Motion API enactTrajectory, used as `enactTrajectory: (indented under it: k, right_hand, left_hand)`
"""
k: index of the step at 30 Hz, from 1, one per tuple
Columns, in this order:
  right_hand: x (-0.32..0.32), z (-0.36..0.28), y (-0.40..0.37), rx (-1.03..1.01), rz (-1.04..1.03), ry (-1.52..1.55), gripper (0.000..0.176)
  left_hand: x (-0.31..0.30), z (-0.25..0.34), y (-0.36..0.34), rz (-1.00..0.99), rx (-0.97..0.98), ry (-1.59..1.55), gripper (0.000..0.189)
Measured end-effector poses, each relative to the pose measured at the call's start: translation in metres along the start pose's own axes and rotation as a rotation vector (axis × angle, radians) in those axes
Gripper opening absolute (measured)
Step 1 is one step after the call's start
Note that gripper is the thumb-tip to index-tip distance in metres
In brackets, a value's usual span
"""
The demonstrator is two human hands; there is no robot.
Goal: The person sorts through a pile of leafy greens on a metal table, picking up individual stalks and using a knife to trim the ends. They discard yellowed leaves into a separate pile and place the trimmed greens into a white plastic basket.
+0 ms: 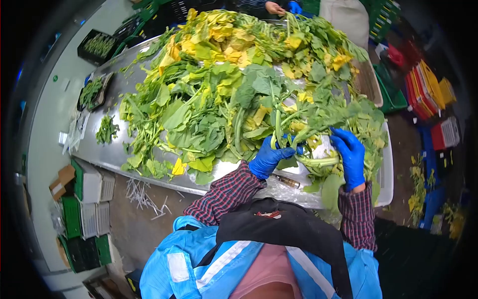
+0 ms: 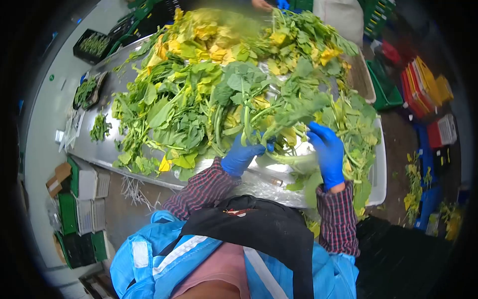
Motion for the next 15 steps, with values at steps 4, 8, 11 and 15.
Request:
enactTrajectory:
  k: [4,8,11,15]
  right_hand:
    - [0.05,-0.018,0.012,0.063,-0.295,0.209,0.015]
    - [0.079,-0.007,0.021,0.117,-0.394,0.196,0.02]
    - [0.073,0.011,0.026,0.179,-0.208,0.229,0.019]
    - [0.069,-0.002,0.025,-0.063,-0.072,-0.018,0.022]
  left_hand:
    - [0.006,-0.02,-0.001,-0.055,-0.107,-0.131,0.056]
    - [0.02,-0.02,-0.003,-0.21,-0.052,-0.421,0.059]
    - [0.014,-0.043,-0.006,-0.171,-0.126,-0.599,0.052]
    - [0.015,-0.06,-0.009,-0.166,-0.159,-0.724,0.045]
Point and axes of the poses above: each hand's wrist, its own y-axis towards the middle knuckle, its own x-axis out of the palm, z = x × y, the point moved 9 cm from there along y, towards the middle knuckle, and after that the axes turned 9 degrees about -z, right-handed, at the moved point
